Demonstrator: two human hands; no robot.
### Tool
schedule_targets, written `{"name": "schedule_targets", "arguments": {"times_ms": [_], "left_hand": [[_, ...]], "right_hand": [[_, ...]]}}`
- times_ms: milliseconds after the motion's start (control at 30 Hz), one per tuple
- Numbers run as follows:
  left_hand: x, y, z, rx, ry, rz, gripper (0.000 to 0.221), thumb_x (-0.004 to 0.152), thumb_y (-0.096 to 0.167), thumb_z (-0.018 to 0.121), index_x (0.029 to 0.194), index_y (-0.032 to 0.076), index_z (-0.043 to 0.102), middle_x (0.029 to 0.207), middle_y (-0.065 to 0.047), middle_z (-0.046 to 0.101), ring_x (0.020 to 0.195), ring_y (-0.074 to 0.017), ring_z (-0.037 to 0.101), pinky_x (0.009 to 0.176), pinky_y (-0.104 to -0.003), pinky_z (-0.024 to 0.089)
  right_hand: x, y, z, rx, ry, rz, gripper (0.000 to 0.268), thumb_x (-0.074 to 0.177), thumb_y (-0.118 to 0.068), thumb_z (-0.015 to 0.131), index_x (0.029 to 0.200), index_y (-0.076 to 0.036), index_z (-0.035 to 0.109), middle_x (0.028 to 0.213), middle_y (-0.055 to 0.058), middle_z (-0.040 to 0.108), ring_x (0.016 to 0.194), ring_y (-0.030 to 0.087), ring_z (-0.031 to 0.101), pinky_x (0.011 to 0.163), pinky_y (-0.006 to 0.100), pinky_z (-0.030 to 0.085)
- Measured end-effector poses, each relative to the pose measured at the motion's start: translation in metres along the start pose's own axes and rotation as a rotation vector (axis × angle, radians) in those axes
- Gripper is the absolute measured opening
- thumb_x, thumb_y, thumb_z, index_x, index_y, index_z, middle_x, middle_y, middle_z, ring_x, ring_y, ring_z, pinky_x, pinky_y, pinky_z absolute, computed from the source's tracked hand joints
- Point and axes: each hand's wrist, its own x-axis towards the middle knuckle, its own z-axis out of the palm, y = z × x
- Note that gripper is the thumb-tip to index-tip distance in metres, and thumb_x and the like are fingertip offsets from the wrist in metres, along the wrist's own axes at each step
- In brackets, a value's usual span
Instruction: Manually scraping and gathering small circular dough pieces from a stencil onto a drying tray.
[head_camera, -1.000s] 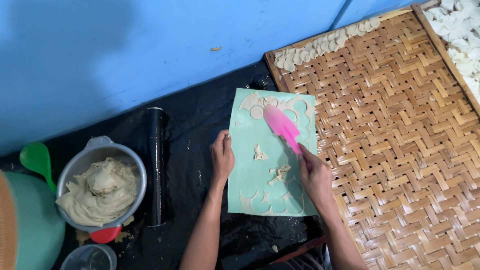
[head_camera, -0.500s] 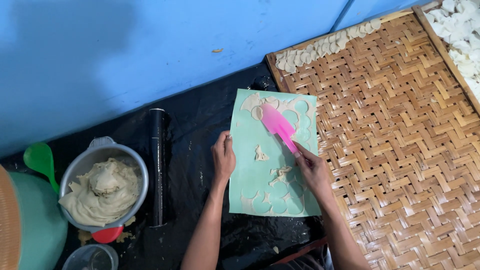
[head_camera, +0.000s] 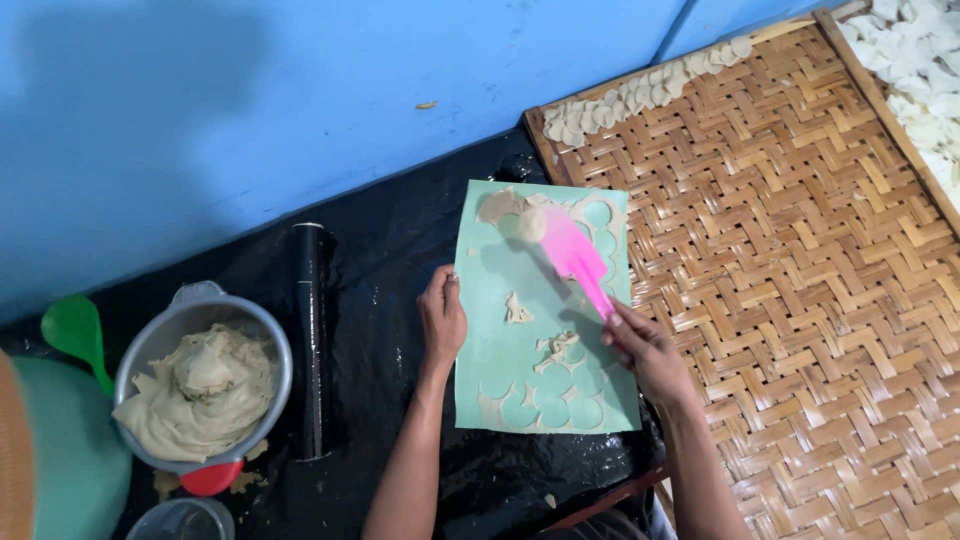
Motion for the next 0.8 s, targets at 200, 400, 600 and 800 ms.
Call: {"name": "schedule_targets", "arguments": {"times_ms": [200,400,600,800], "left_hand": [[0.001,0.004,0.002,-0.007,0.007,-0.036,0.025,0.103,0.012,0.046,0.109,-0.002,0.065,0.091,-0.016,0.072,0.08,-0.0268,0.069,0.071,-0.036,0.051],[0.0,0.001,0.003,0.022,0.016,-0.034,0.024,0.102,0.011,0.046,0.107,-0.003,0.065,0.09,-0.018,0.072,0.079,-0.0293,0.069,0.072,-0.037,0.051],[0.0,-0.002,0.005,0.056,0.018,-0.042,0.025,0.102,0.011,0.045,0.108,-0.003,0.065,0.091,-0.019,0.072,0.081,-0.0292,0.069,0.073,-0.037,0.051],[0.001,-0.005,0.006,0.035,0.014,-0.043,0.027,0.103,0.012,0.045,0.11,-0.003,0.066,0.094,-0.018,0.073,0.083,-0.028,0.071,0.074,-0.036,0.052]], "right_hand": [[0.041,-0.04,-0.035,-0.011,0.356,-0.173,0.039,0.106,-0.019,0.058,0.142,-0.005,0.061,0.087,-0.003,0.064,0.07,0.004,0.055,0.057,0.018,0.04],[0.126,-0.075,-0.089,-0.288,0.525,-0.396,0.037,0.106,-0.013,0.056,0.141,-0.005,0.064,0.085,-0.002,0.067,0.069,0.005,0.057,0.058,0.021,0.045],[0.2,-0.094,-0.125,-0.571,0.685,-0.579,0.033,0.105,-0.012,0.058,0.135,-0.001,0.067,0.08,0.003,0.071,0.067,0.007,0.062,0.06,0.027,0.05],[0.22,-0.099,-0.133,-0.587,0.654,-0.524,0.032,0.106,-0.012,0.059,0.135,-0.005,0.071,0.082,0.007,0.073,0.07,0.009,0.066,0.065,0.029,0.054]]}}
